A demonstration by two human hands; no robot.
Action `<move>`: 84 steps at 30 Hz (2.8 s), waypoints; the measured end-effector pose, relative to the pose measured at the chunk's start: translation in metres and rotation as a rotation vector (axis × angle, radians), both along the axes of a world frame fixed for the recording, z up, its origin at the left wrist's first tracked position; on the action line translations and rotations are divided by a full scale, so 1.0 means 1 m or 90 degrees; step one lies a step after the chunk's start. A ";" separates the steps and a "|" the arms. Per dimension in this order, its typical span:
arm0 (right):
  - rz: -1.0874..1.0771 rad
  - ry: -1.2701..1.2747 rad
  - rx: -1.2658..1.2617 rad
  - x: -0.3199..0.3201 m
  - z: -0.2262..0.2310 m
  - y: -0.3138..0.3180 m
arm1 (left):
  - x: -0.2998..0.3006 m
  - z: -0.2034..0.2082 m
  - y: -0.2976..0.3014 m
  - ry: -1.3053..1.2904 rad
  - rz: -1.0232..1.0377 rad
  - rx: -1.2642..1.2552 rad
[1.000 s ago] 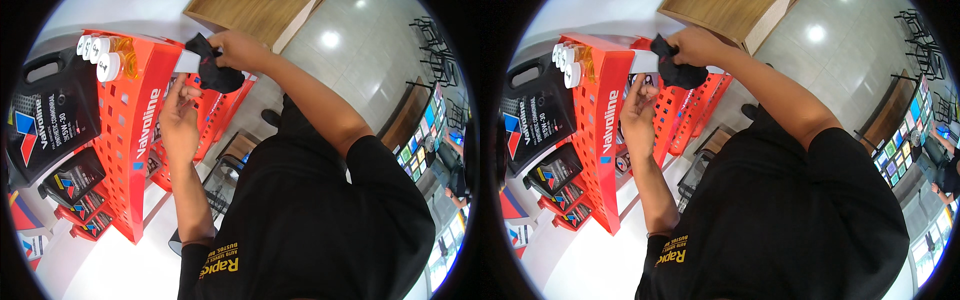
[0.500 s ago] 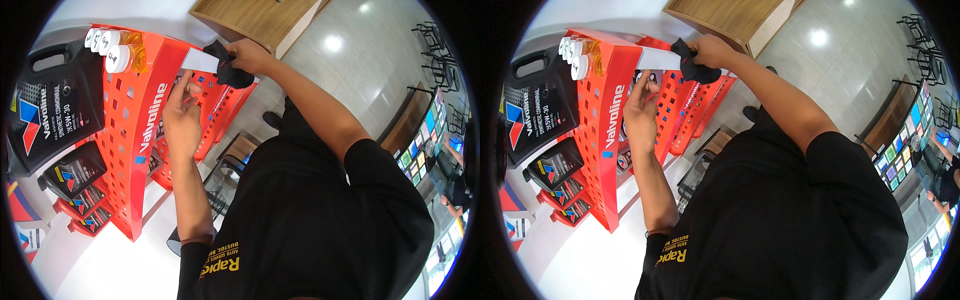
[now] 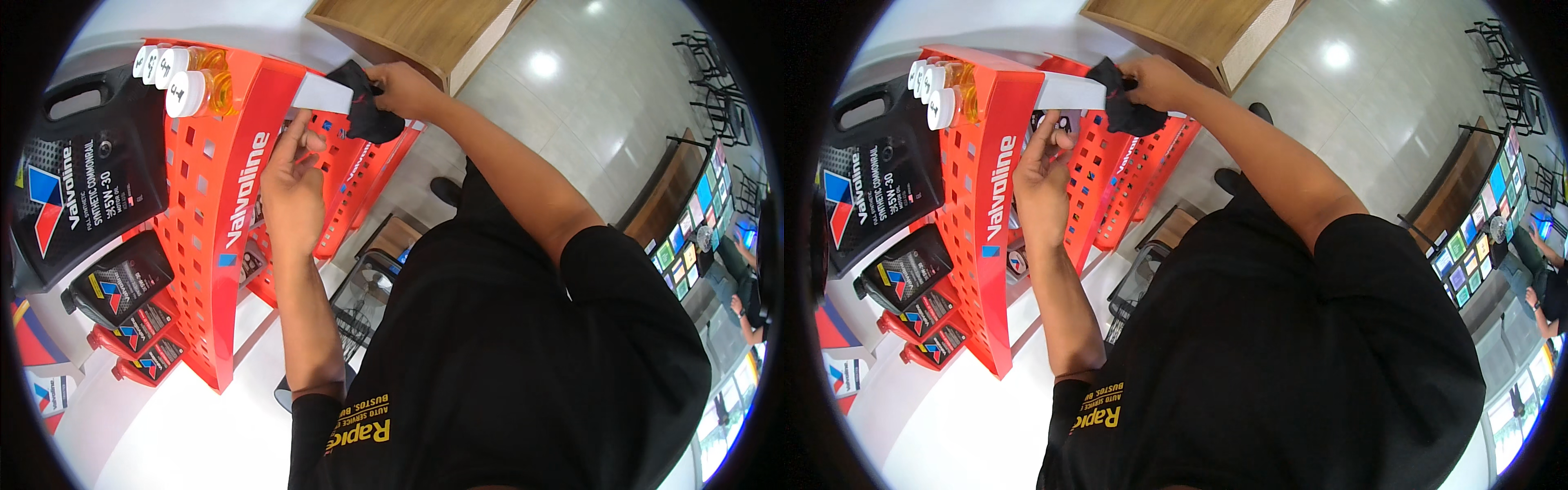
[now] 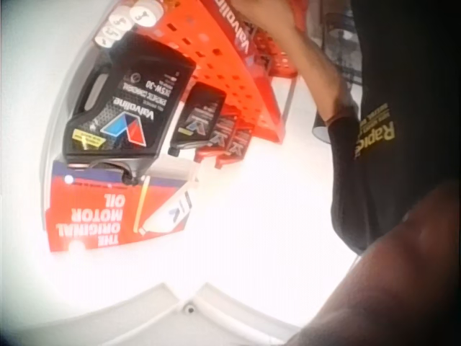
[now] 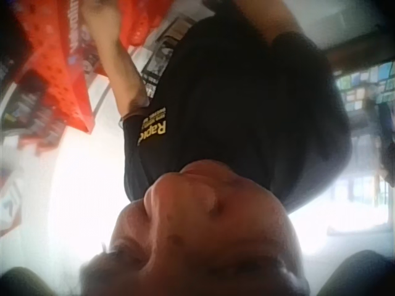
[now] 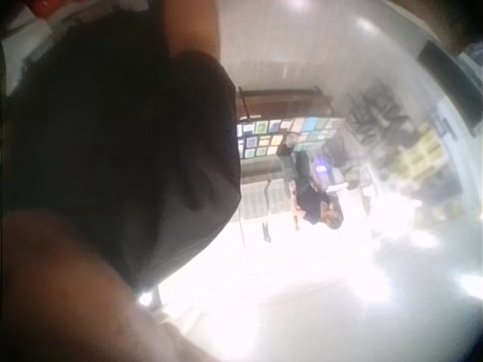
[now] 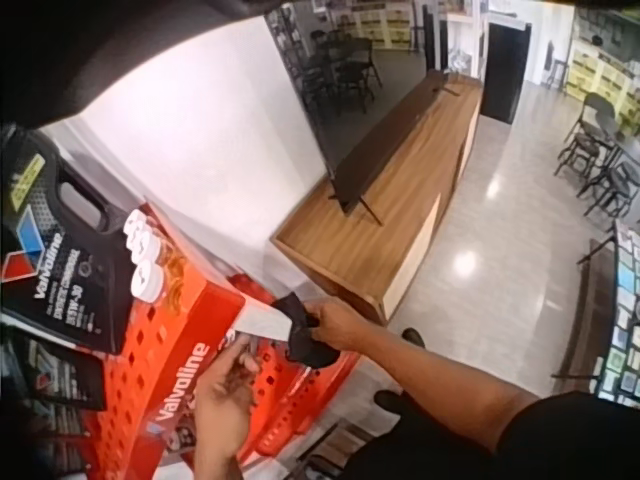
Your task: The person wipes Valvoline motor oil containers with a black cloth, handling them one at a time. They pick up each container, wipe its surface, and place it back on the red display rack. The person also wipes the rack itself between handling different containers.
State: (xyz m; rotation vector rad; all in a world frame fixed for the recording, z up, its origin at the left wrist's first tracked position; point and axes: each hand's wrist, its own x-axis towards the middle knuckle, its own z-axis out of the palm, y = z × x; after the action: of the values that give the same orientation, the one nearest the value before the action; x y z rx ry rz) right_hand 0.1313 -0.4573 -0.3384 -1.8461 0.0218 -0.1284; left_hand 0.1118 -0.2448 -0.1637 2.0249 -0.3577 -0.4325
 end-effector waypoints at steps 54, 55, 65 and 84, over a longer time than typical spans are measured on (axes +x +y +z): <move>0.762 -0.005 -0.016 0.129 0.121 -0.042 | -0.033 0.043 -0.057 0.186 -0.057 0.089; 0.767 0.011 0.005 0.133 0.123 -0.042 | -0.026 0.068 -0.072 0.122 -0.138 0.095; 0.765 0.181 -0.186 0.136 0.013 -0.046 | -0.022 0.154 -0.201 -0.415 -0.219 0.059; 0.707 0.035 -0.025 0.117 0.055 -0.054 | -0.012 0.149 -0.238 -0.356 -0.330 0.057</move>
State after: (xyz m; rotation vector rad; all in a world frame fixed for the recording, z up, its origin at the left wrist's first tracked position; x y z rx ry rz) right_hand 0.2483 -0.5111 -0.2839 -1.6608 -0.9510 0.6948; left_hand 0.0998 -0.4832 -0.0144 2.1048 -1.2396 -0.1814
